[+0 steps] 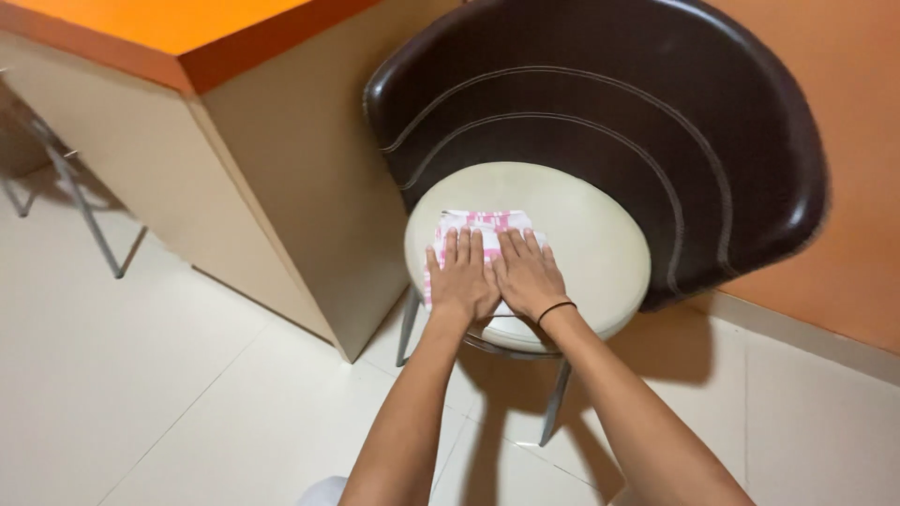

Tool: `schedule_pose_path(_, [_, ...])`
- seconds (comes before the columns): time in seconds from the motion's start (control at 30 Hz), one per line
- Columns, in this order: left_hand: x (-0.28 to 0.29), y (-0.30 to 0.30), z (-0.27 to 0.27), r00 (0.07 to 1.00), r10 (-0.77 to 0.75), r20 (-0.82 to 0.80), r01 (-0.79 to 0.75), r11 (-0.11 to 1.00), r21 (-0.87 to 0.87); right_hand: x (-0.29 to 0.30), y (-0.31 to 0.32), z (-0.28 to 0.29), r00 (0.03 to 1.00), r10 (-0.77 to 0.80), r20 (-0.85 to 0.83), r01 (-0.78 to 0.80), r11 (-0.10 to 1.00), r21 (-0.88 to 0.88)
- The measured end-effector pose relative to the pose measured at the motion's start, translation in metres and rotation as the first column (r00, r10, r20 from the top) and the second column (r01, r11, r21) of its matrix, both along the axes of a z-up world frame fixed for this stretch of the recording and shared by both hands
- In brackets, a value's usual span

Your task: The person wipes a chair seat and backrest, then an orange table, and finally a bedside table using a pink and white checkered cloth. The person moves a cup and glass on the table to wipe underneath them.

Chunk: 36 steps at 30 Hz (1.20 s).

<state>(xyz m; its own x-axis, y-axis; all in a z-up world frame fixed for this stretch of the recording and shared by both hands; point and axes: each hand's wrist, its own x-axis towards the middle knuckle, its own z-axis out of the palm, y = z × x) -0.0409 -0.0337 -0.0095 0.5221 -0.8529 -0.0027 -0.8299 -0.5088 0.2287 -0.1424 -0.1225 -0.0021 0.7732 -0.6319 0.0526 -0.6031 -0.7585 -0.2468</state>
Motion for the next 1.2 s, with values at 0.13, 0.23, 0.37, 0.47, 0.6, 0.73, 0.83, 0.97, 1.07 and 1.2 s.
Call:
schedule_pose_path(0.13, [-0.044, -0.025, 0.016, 0.997, -0.069, 0.018, 0.069, 0.998, -0.009, -0.047, -0.026, 0.0, 0.997, -0.075, -0.013, 0.075, 0.997, -0.023])
schedule_pose_path(0.23, [-0.077, -0.046, 0.021, 0.988, -0.143, 0.066, 0.14, 0.989, 0.048, -0.084, -0.043, 0.001, 0.993, -0.117, -0.033, 0.116, 0.993, -0.034])
schedule_pose_path(0.37, [-0.114, -0.071, 0.017, 0.964, -0.238, 0.12, 0.227, 0.969, 0.096, -0.129, -0.062, -0.008, 0.979, -0.201, -0.035, 0.202, 0.979, 0.023])
schedule_pose_path(0.47, [-0.133, -0.084, 0.019, 0.942, -0.291, 0.167, 0.273, 0.954, 0.12, -0.153, -0.082, -0.025, 0.981, -0.187, 0.044, 0.187, 0.982, 0.005])
schedule_pose_path(0.6, [-0.133, -0.09, 0.016, 0.945, -0.303, 0.124, 0.292, 0.951, 0.096, -0.154, -0.07, -0.007, 0.979, -0.202, 0.022, 0.201, 0.978, 0.059])
schedule_pose_path(0.73, [-0.122, -0.095, 0.002, 0.939, -0.326, 0.108, 0.329, 0.944, -0.013, -0.145, -0.079, -0.015, 0.978, -0.208, 0.02, 0.207, 0.978, 0.014])
schedule_pose_path(0.83, [-0.119, -0.098, 0.006, 0.945, -0.308, 0.108, 0.314, 0.949, -0.042, -0.14, -0.083, -0.011, 0.975, -0.215, 0.046, 0.213, 0.976, 0.05])
schedule_pose_path(0.97, [-0.112, -0.113, 0.014, 0.95, -0.298, 0.094, 0.3, 0.954, -0.011, -0.129, -0.104, -0.014, 0.968, -0.224, 0.116, 0.222, 0.974, 0.034])
schedule_pose_path(1.07, [-0.104, -0.13, 0.015, 0.952, -0.298, 0.069, 0.299, 0.954, -0.005, -0.121, -0.118, -0.016, 0.962, -0.231, 0.149, 0.229, 0.973, 0.03])
schedule_pose_path(1.2, [-0.094, -0.151, 0.02, 0.958, -0.284, 0.048, 0.284, 0.959, -0.002, -0.106, -0.145, -0.021, 0.96, -0.231, 0.156, 0.24, 0.97, -0.042])
